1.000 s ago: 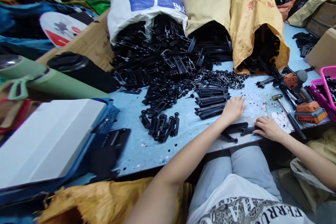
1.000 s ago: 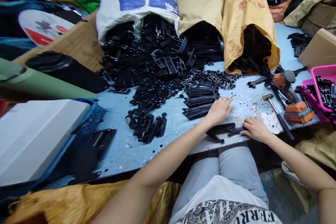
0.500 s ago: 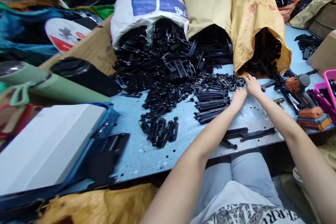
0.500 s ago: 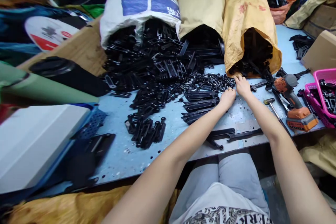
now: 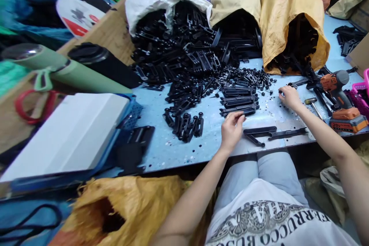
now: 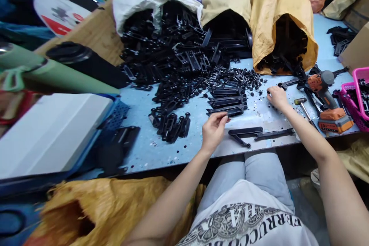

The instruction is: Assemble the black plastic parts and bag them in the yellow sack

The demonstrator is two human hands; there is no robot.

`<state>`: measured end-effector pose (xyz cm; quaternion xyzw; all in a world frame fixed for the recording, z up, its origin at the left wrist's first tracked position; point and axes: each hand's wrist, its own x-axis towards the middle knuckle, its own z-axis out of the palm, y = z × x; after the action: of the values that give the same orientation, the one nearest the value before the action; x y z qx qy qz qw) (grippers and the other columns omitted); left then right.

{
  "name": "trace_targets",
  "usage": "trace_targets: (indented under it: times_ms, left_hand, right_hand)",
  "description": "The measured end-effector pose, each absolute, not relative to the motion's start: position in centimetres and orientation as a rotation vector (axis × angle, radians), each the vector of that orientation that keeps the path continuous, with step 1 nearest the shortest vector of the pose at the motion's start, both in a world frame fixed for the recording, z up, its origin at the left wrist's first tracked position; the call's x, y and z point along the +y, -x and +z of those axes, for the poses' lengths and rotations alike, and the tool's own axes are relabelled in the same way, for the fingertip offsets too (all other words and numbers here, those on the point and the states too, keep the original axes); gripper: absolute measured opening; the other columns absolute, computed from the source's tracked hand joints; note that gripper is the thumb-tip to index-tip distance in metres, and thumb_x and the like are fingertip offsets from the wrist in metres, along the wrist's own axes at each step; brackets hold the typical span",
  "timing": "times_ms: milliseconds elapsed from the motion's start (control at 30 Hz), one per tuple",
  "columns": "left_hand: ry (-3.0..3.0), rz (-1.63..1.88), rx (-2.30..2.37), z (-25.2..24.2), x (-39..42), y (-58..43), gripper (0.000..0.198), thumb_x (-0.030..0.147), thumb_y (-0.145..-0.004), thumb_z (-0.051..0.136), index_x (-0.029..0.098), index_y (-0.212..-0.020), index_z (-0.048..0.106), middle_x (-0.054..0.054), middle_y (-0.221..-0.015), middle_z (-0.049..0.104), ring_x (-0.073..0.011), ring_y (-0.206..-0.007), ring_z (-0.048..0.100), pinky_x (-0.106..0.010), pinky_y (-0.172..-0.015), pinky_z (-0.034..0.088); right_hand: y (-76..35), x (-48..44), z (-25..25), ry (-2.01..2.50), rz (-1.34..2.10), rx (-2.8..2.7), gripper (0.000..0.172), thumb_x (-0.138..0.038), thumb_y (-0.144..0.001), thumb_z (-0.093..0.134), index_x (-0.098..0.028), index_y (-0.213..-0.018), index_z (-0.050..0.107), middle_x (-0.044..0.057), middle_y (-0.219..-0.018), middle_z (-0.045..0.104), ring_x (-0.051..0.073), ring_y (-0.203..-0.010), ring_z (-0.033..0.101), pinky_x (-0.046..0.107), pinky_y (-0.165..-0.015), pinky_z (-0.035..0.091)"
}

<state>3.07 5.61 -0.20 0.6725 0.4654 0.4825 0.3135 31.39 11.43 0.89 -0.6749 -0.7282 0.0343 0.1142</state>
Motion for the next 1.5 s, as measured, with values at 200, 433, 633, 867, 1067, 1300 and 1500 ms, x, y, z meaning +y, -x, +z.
trace_targets:
  times_ms: [200, 433, 633, 867, 1067, 1300, 1500]
  left_hand:
    - [-1.805, 1.268, 1.345, -2.0, 1.6, -0.6, 0.017, 0.028, -0.086, 0.051, 0.016, -0.091, 0.062, -0.004, -0.087, 0.062, -0.0139, -0.078, 0.062, -0.028, -0.071, 0.053]
    - [-2.221, 1.259, 1.316, -1.2, 1.4, -2.2, 0.017, 0.021, -0.089, 0.045, 0.017, -0.097, 0.061, -0.007, -0.090, 0.063, -0.0163, -0.085, 0.061, -0.030, -0.074, 0.051]
    - [-2.653, 1.108, 1.311, -2.5, 1.4, -2.0, 0.022, 0.017, -0.088, 0.046, 0.018, -0.103, 0.062, -0.011, -0.097, 0.066, -0.0233, -0.098, 0.061, -0.040, -0.083, 0.046]
    - [-2.865, 0.897, 1.065, -2.5, 2.3, -0.3, 0.027, 0.014, -0.088, 0.042, 0.016, -0.108, 0.060, -0.011, -0.097, 0.068, -0.0209, -0.096, 0.062, -0.038, -0.081, 0.045]
    - [-2.829, 0.726, 1.165, -0.6, 1.7, -2.5, 0.031, 0.027, -0.090, 0.042, 0.017, -0.115, 0.056, -0.013, -0.111, 0.063, -0.0268, -0.113, 0.052, -0.049, -0.098, 0.032]
    - [-2.732, 0.388, 1.008, 0.0, 1.5, -8.4, 0.048, 0.051, -0.080, 0.054, 0.013, -0.108, 0.053, -0.013, -0.099, 0.059, -0.0277, -0.096, 0.053, -0.040, -0.082, 0.039]
    - [-2.771, 0.351, 0.850, -0.9, 2.4, -8.3, 0.056, 0.061, -0.073, 0.057, 0.013, -0.102, 0.052, -0.012, -0.098, 0.056, -0.0268, -0.095, 0.052, -0.037, -0.081, 0.040]
  right_hand:
    - [-29.0, 4.6, 2.7, 1.592, 0.911, -1.706, 0.028, -0.040, -0.081, 0.056, -0.017, -0.094, 0.063, 0.006, -0.087, 0.068, 0.017, -0.076, 0.063, 0.030, -0.071, 0.048]
    - [-28.2, 0.2, 3.3, 1.606, 1.146, -1.662, 0.030, -0.043, -0.076, 0.060, -0.016, -0.089, 0.063, 0.004, -0.077, 0.068, 0.017, -0.069, 0.065, 0.028, -0.064, 0.050]
    - [-27.5, -0.7, 3.0, 1.676, 0.732, -1.925, 0.021, -0.037, -0.083, 0.054, -0.022, -0.095, 0.061, 0.004, -0.084, 0.070, 0.018, -0.075, 0.065, 0.028, -0.067, 0.048]
    - [-27.1, -1.3, 2.0, 1.574, 0.496, -2.141, 0.022, -0.037, -0.089, 0.047, -0.022, -0.089, 0.062, 0.004, -0.084, 0.070, 0.017, -0.071, 0.066, 0.025, -0.064, 0.047]
    - [-28.3, -2.1, 0.1, 1.372, 0.393, -2.230, 0.030, -0.038, -0.089, 0.049, -0.023, -0.113, 0.060, 0.008, -0.115, 0.064, 0.020, -0.107, 0.059, 0.035, -0.091, 0.047]
    - [-29.7, -3.1, -3.2, 1.382, 0.259, -2.294, 0.048, -0.039, -0.088, 0.051, -0.021, -0.132, 0.046, 0.009, -0.096, 0.067, 0.021, -0.086, 0.061, 0.036, -0.078, 0.050]
    - [-30.7, -1.8, -2.5, 1.208, 0.221, -2.564, 0.044, -0.042, -0.090, 0.047, -0.018, -0.127, 0.053, 0.008, -0.083, 0.064, 0.019, -0.077, 0.057, 0.032, -0.071, 0.047]
